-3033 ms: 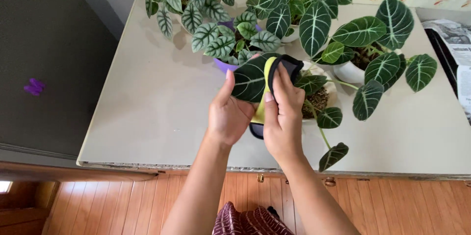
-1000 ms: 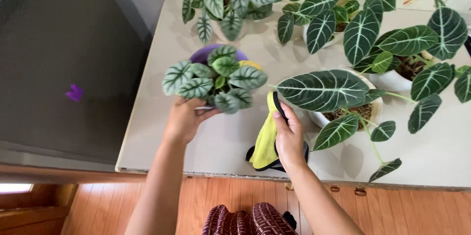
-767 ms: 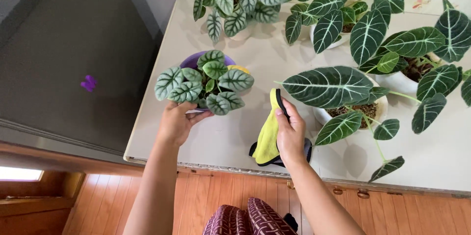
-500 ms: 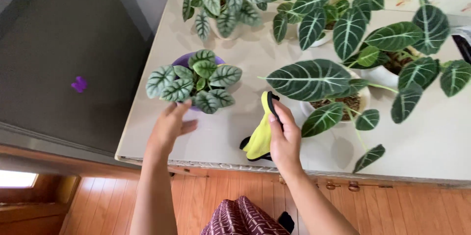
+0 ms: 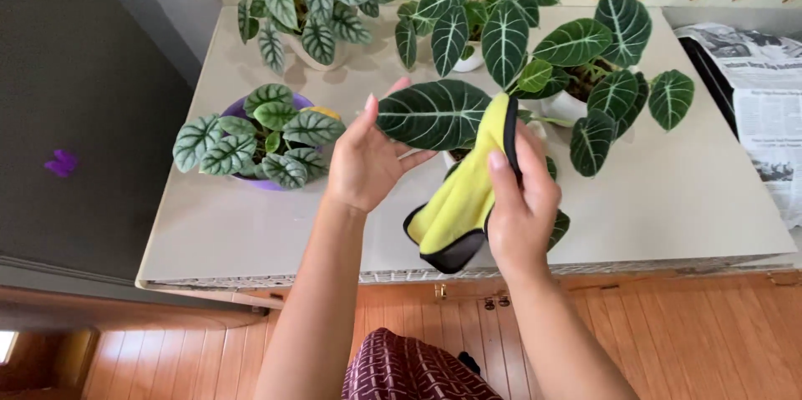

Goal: The person wipes the leaves of several potted plants on a white table using a yellow and black cloth. They handle each leaf individually, wiping both sides, and move from one plant to another across the table.

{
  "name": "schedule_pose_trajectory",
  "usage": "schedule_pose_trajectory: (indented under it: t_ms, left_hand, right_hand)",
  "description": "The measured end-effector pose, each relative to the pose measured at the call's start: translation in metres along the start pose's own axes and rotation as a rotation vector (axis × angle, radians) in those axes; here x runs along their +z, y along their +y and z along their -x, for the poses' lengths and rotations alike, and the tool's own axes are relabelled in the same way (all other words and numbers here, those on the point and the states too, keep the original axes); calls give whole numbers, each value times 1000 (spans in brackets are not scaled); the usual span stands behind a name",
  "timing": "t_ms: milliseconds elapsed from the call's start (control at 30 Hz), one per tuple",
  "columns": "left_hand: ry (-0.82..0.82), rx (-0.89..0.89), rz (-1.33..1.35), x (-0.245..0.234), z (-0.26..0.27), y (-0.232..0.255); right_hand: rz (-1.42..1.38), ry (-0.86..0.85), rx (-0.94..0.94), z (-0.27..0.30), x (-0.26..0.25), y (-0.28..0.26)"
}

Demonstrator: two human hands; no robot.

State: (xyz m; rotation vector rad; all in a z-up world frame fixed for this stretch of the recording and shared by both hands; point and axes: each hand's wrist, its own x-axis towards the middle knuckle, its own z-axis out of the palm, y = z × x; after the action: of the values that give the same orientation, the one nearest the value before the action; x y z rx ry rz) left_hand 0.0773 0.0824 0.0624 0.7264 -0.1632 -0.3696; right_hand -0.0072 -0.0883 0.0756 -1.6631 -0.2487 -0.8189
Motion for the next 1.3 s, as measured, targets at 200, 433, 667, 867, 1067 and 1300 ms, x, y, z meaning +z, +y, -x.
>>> schedule_pose_trajectory:
  t_ms: [200,433,667,867,1067,1300]
  left_hand:
    - [5,-33,190,7,2,-21]
    - [36,-5,254,2,25,-46]
    - [170,-128,197,-2,31,-65]
    - [46,55,151,30,26,-46]
    - [171,-4,147,-5,18,-60]
    - [231,21,174,20,24,-28]
  right_hand:
    - [-14,-32,76,-10,25,31]
    - [225,-208,-81,12,40,30]
    - [406,-321,-230,16,41,47]
    - [505,-118,-238,-23,32,74]
    - [381,-222,-187,13,61,25]
    - [234,-163,-116,-10,41,24]
